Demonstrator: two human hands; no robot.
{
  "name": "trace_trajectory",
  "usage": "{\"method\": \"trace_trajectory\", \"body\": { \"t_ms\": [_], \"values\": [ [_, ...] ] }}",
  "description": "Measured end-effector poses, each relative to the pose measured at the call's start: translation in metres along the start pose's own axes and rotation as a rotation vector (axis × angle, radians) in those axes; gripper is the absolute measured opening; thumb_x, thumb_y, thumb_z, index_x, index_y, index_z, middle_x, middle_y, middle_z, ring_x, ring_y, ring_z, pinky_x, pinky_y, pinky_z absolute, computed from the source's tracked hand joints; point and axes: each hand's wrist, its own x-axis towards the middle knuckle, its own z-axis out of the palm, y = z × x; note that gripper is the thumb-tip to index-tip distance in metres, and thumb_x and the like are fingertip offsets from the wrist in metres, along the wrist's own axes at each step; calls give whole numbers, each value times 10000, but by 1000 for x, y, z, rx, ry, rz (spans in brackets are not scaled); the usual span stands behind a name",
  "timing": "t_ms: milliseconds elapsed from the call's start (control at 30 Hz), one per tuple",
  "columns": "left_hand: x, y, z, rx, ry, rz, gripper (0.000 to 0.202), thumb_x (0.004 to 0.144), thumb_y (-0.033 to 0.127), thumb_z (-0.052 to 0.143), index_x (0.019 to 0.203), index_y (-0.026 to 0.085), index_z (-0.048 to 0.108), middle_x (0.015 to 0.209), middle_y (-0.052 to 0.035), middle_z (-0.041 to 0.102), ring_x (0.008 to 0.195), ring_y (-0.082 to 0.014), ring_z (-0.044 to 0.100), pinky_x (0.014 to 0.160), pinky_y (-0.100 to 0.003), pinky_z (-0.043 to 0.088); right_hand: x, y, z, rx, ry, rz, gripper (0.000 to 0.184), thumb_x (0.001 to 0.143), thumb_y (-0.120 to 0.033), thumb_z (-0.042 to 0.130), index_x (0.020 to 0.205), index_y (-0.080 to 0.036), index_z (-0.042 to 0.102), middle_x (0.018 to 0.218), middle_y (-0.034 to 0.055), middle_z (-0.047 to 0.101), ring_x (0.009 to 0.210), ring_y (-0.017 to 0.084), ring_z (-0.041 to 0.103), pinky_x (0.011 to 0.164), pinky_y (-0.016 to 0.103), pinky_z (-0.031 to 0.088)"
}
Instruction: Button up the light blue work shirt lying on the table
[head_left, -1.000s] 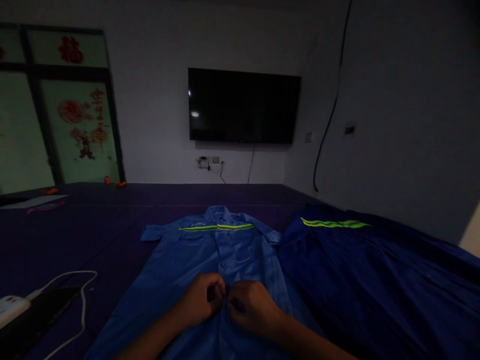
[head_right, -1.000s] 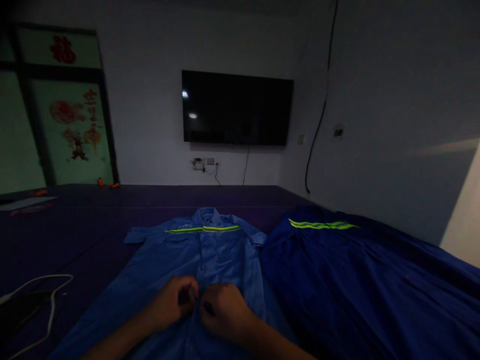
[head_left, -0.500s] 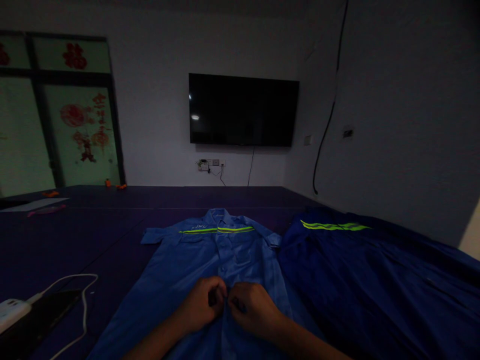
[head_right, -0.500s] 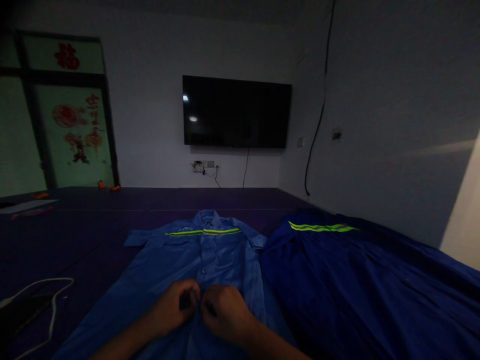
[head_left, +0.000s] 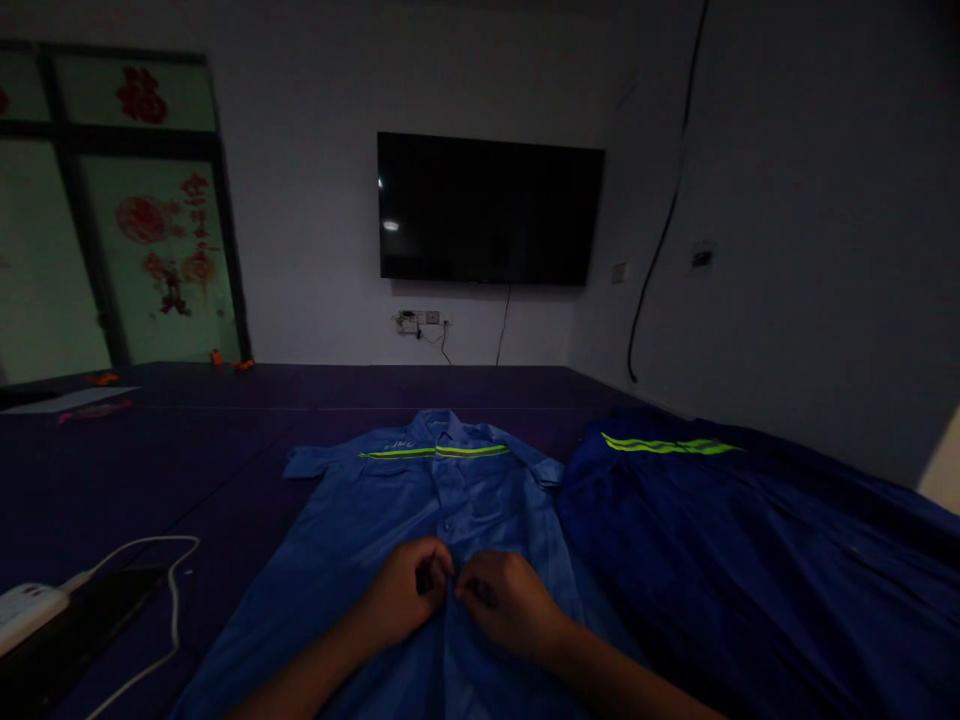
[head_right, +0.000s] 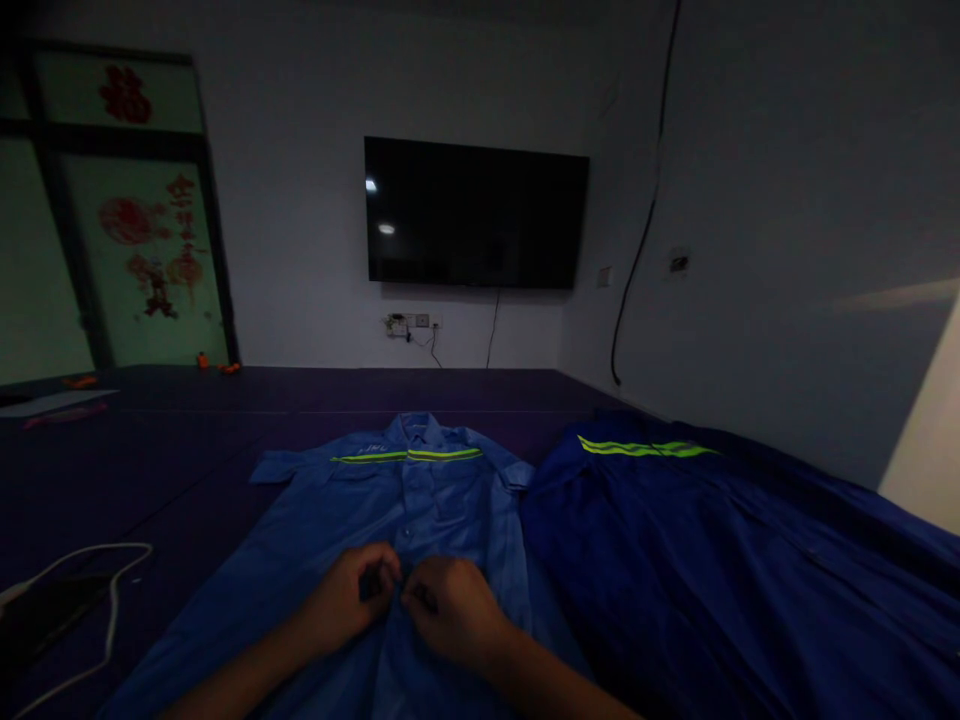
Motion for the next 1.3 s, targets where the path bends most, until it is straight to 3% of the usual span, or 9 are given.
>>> {"method": "trace_trajectory", "body": {
  "t_ms": [267,433,700,833,1300],
  "values": [
    [-3,-1,5,64,32,26,96,667,110,475,691,136,564,628,6,567,589,-91,496,555,-183,353,0,-1,-1,-67,-66,-1,171,709,-134,478,724,-165,645,715,22,639,640,110,560,573,187,346],
    [-4,2,4,142,-19,40,101,651,73,480,665,147,547,641,10,571,631,-102,516,603,-196,370,0,-1,-1,-119,-98,-1,163,712,-136,468,748,-171,622,740,18,633,666,117,563,582,192,341],
    [-2,2,-10,398,-187,248,204,671,96,552,851,190,548,890,-16,577,852,-144,506,741,-239,387,-1,0,-2,-174,-163,-19,186,794,-160,402,880,-160,567,827,41,623,709,126,562,600,209,338],
    [-2,3,-15,494,-207,325,219,663,126,593,861,194,528,969,-23,550,911,-160,487,782,-259,383,-2,-2,-3,-165,-187,-30,186,820,-174,381,905,-156,545,840,42,616,721,125,563,602,208,337],
    [0,-5,-11,754,-272,445,77,752,116,493,787,180,468,846,-25,538,804,-152,459,686,-273,344,-1,0,-4,-93,-209,-16,152,806,-149,401,859,-165,542,855,34,607,768,133,567,653,205,373]
  ]
}}
